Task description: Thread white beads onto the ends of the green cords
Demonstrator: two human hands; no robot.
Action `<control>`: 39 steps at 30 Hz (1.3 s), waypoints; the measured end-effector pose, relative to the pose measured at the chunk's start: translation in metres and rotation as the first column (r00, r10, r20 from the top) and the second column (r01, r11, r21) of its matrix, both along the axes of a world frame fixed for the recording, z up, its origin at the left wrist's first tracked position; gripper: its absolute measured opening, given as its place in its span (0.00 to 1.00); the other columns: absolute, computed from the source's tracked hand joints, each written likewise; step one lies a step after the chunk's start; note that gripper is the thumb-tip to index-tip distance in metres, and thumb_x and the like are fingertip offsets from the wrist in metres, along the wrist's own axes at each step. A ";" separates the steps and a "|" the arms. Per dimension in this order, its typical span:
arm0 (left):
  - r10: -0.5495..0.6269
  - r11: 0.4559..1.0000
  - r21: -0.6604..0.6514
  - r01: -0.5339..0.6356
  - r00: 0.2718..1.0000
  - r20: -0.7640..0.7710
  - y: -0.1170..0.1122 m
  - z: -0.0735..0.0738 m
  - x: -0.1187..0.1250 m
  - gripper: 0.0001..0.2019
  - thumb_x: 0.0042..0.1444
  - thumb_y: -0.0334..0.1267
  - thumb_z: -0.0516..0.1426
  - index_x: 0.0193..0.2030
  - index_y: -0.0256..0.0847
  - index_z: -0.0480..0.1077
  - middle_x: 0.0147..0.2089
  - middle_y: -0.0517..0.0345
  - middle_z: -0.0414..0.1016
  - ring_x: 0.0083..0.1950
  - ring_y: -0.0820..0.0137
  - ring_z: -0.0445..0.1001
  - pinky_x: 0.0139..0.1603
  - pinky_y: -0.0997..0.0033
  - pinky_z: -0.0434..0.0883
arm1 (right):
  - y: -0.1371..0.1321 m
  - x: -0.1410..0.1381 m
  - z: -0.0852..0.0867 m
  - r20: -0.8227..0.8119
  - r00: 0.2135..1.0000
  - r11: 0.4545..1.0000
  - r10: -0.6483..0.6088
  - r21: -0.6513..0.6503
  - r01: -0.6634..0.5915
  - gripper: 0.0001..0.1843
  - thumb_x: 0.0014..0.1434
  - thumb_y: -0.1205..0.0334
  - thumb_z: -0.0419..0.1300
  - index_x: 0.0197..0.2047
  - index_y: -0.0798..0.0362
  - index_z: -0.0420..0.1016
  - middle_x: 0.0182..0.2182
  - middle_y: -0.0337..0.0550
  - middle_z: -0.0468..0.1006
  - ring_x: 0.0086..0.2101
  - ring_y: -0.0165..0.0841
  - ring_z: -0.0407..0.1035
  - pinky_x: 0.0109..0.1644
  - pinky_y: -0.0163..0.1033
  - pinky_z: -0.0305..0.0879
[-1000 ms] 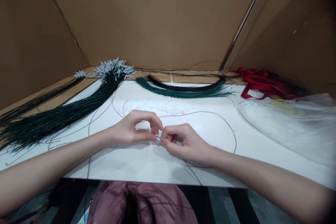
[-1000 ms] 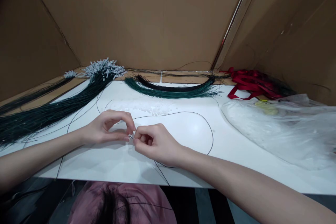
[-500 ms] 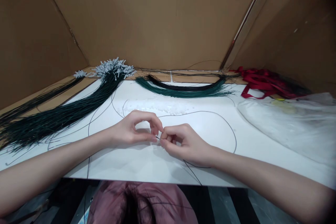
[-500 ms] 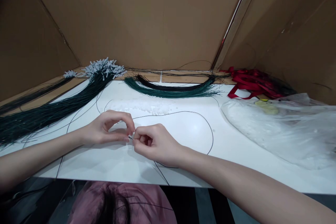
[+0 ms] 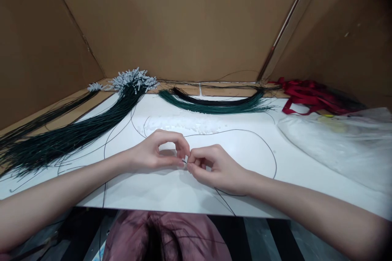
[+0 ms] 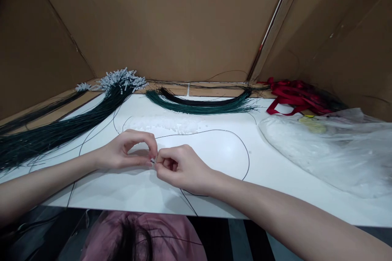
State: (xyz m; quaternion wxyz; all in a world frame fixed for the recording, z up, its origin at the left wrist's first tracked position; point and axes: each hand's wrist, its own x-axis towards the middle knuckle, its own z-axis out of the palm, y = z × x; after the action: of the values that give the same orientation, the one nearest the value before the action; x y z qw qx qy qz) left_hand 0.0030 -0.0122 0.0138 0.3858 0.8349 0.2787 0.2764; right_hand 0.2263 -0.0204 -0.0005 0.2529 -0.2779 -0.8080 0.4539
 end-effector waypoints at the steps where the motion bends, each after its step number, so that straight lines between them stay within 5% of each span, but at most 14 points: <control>1: -0.001 1.000 -0.001 0.001 1.000 0.000 0.000 0.000 0.000 0.06 0.57 0.34 0.64 0.39 0.37 0.74 0.36 0.56 0.76 0.37 0.72 0.74 0.42 0.72 0.71 | 0.000 0.000 0.000 0.000 1.000 1.000 0.000 0.001 0.000 0.06 0.55 0.70 0.56 0.27 0.56 0.70 0.21 0.33 0.64 0.24 0.24 0.58 0.29 0.31 0.55; 39: -0.004 1.000 0.025 0.004 1.000 0.015 0.001 0.000 -0.001 0.06 0.57 0.34 0.64 0.39 0.36 0.74 0.36 0.54 0.77 0.37 0.71 0.74 0.41 0.71 0.72 | -0.001 0.000 0.003 0.007 1.000 1.000 -0.011 0.004 0.011 0.06 0.55 0.70 0.56 0.27 0.56 0.70 0.21 0.33 0.64 0.24 0.24 0.58 0.28 0.30 0.55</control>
State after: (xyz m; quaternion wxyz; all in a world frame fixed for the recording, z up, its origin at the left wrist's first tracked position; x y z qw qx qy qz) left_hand 0.0022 -0.0116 0.0135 0.3782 0.8380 0.2706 0.2854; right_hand 0.2264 -0.0216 0.0021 0.2532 -0.2833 -0.8082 0.4500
